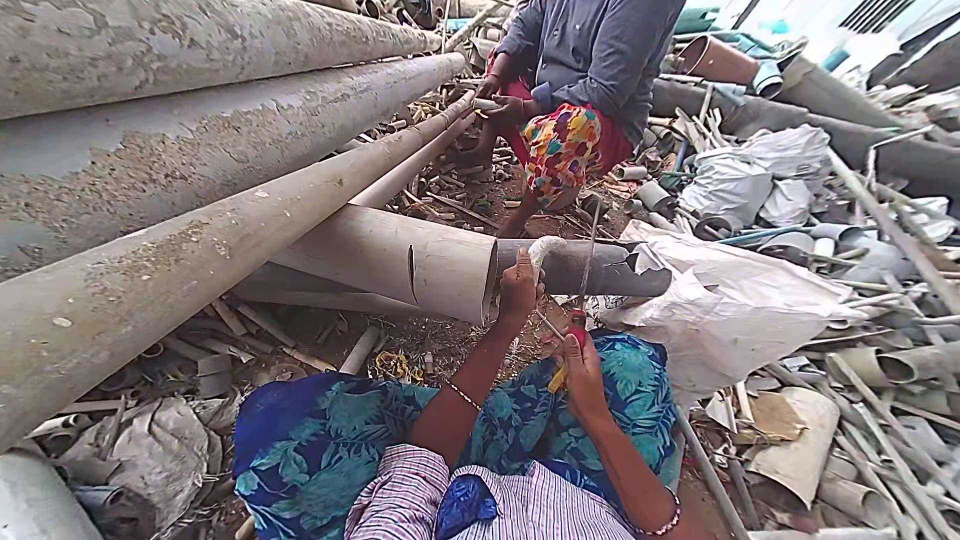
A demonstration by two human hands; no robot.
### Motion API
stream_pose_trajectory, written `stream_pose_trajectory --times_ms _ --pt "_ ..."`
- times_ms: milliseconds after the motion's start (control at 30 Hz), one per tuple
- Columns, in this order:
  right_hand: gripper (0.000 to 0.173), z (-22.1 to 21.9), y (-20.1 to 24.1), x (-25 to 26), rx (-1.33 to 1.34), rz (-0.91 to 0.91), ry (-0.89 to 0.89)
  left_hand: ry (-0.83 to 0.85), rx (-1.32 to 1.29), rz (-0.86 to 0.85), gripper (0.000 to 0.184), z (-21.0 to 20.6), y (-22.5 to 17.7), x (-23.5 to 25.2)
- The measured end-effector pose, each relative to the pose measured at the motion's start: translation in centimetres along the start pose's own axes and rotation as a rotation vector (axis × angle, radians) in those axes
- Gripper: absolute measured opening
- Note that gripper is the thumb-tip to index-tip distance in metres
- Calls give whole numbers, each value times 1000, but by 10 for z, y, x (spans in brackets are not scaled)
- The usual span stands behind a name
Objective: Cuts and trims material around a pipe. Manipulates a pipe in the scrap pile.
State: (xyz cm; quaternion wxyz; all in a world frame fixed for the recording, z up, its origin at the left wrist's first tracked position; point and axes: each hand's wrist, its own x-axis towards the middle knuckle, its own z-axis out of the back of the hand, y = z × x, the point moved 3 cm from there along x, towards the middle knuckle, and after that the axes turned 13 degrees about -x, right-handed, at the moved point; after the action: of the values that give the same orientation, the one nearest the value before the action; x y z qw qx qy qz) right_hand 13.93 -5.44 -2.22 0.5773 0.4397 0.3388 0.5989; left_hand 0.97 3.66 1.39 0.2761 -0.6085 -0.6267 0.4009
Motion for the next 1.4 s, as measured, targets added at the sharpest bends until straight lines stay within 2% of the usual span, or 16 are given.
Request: stream_pose_trajectory --times_ms 133,200,267,333,433,500,567,700,767,833,933,967,1033,1100,1300,1400 --pt "54 4 14 -3 -117 467 -140 12 33 6 66 1 2 -5" --pt "44 -4 2 -1 -55 316 -66 22 53 -6 67 1 2 -6" --pt "24 -13 -9 2 83 -126 52 24 89 -37 67 1 1 -7" --pt "25 -14 -6 1 138 -230 64 3 93 -73 65 1 0 -6" --pt "23 -4 16 -7 70 92 -5 -8 3 -28 61 1 -1 -2" --pt "39 2 25 -4 -36 422 -96 5 -32 6 62 2 -5 -1" --pt "52 2 18 -1 -114 507 -132 5 -41 16 65 2 -2 0" --pt "20 -13 -16 5 49 -161 97 -28 -48 -22 62 3 6 4" --pt "20 -9 -7 8 76 -115 44 -24 -51 -37 62 2 3 9" --pt "20 -2 4 -2 20 144 -41 -20 -53 -15 63 6 7 5" --pt "54 2 13 3 -145 478 -141 -2 -2 12 66 3 -4 0" --pt "51 -2 8 4 -126 415 -110 5 15 31 66 1 -7 -4" --pt "26 -11 -1 9 3 -19 36 14 5 71 62 -4 -11 -9" --pt "24 -13 -2 8 66 -196 67 29 16 69 61 -4 -10 -11" --pt "32 -2 14 7 -68 325 -80 71 -26 142 61 -7 -14 -17" --pt "24 -12 -11 15 24 -34 9 105 -11 173 54 -11 -22 -24"
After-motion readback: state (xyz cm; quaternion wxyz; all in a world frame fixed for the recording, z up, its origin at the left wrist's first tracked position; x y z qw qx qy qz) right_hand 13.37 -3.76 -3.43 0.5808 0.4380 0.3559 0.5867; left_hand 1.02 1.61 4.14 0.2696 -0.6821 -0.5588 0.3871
